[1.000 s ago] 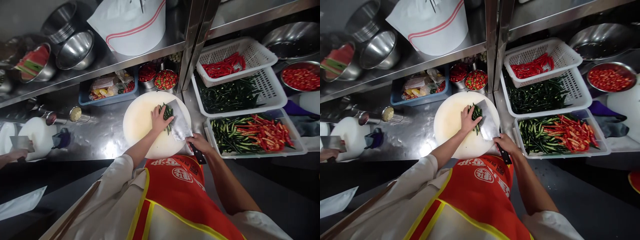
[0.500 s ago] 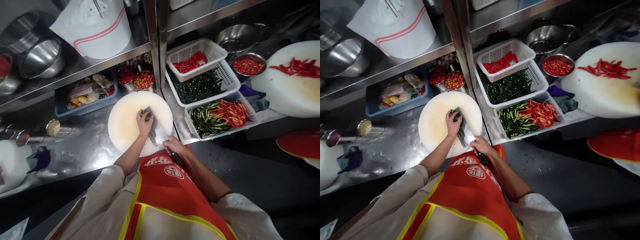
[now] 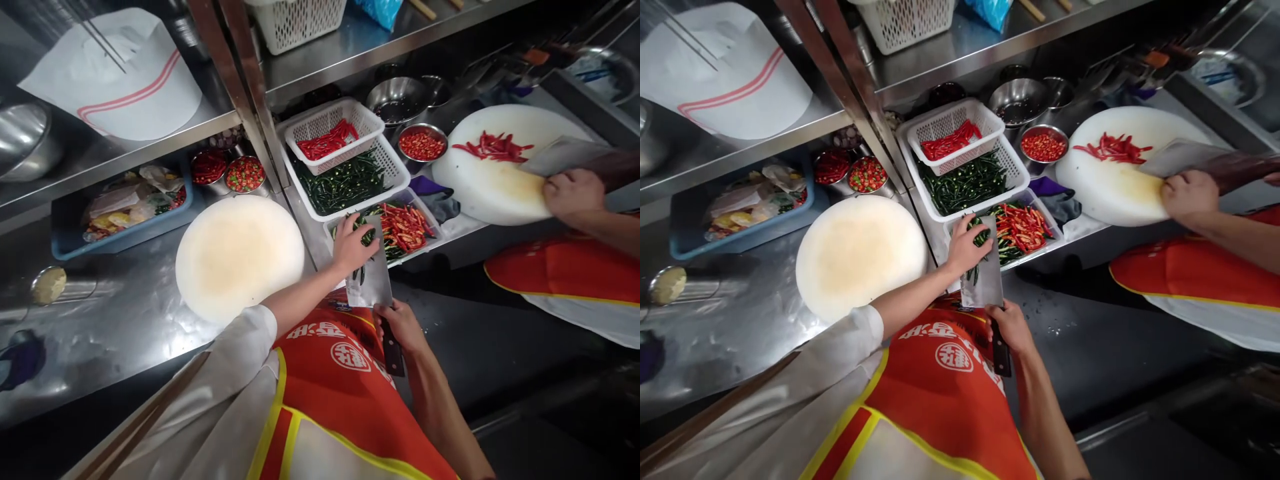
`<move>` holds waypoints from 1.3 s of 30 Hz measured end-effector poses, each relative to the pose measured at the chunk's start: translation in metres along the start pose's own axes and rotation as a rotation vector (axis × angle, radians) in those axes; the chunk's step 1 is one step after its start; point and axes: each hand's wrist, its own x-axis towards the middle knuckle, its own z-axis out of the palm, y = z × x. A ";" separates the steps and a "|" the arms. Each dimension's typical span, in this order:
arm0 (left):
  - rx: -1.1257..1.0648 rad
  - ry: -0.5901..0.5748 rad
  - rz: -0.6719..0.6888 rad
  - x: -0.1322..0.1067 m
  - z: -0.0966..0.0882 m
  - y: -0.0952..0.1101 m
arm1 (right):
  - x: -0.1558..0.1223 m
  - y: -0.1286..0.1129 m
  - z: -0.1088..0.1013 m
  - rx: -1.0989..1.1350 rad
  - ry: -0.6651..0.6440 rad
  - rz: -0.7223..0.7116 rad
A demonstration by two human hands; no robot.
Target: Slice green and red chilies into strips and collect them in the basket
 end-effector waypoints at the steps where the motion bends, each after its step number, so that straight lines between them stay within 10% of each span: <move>1: 0.014 -0.025 -0.009 0.002 0.013 0.003 | 0.002 0.000 -0.008 0.020 0.014 0.019; 7: 0.160 -0.083 -0.074 0.015 0.053 -0.019 | 0.024 -0.005 -0.045 0.038 0.012 0.076; 22: 0.454 -0.405 -0.080 -0.028 0.046 0.014 | 0.020 -0.019 -0.144 -0.014 0.085 0.012; 30: 0.474 -0.304 -0.007 0.001 0.063 0.029 | -0.001 0.006 -0.166 -0.065 0.134 0.041; 39: 0.598 -0.450 0.086 0.052 0.107 0.038 | -0.027 0.031 -0.168 0.065 0.278 0.079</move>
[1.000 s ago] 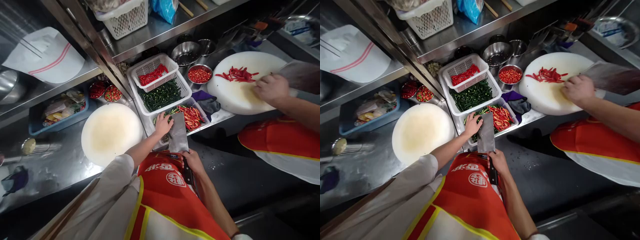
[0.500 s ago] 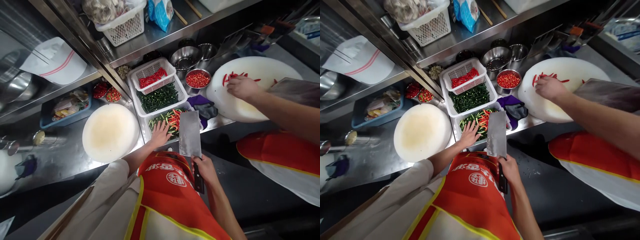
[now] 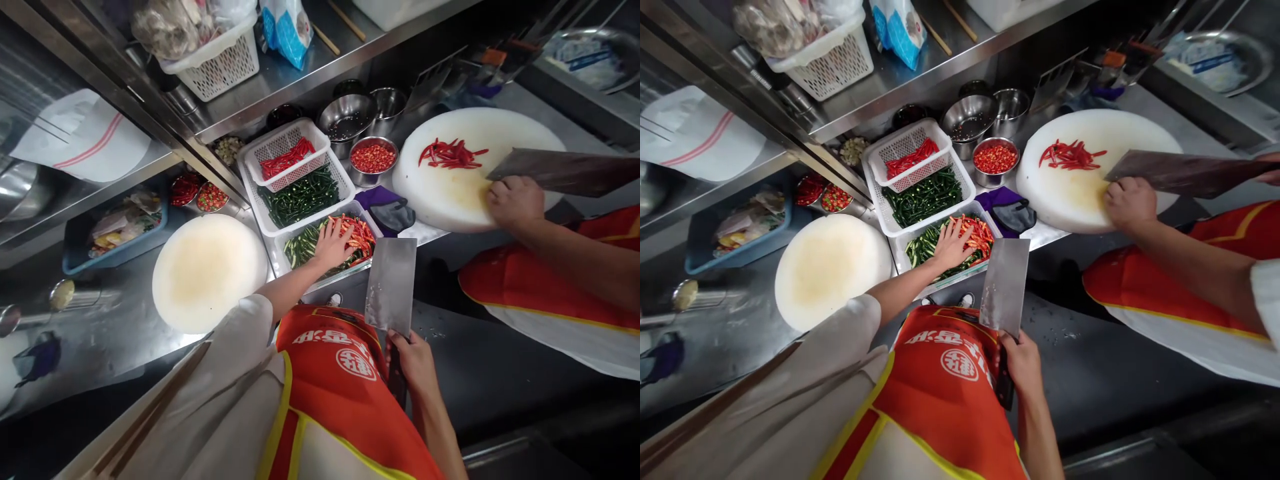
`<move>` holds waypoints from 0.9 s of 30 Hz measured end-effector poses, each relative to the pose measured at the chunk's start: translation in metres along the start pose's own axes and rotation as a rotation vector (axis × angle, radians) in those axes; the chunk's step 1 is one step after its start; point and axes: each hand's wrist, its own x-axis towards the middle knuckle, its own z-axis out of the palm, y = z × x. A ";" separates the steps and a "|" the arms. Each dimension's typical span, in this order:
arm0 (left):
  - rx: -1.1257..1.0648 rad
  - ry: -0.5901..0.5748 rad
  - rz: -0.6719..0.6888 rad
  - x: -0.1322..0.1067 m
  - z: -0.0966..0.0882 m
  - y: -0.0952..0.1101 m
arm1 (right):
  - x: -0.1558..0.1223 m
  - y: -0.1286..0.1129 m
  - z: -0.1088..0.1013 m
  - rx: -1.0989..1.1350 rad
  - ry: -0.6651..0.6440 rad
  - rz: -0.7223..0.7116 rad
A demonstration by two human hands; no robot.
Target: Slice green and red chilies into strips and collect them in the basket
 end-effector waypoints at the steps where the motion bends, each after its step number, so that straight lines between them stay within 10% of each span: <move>1: 0.014 0.000 -0.015 0.007 -0.001 0.000 | -0.002 0.002 -0.001 0.009 0.004 0.000; 15: -0.061 0.178 -0.319 0.035 -0.003 0.012 | -0.008 0.009 -0.002 -0.029 -0.046 -0.036; 27: -0.169 0.076 0.074 -0.030 -0.010 -0.009 | -0.005 0.000 0.002 -0.017 -0.072 -0.028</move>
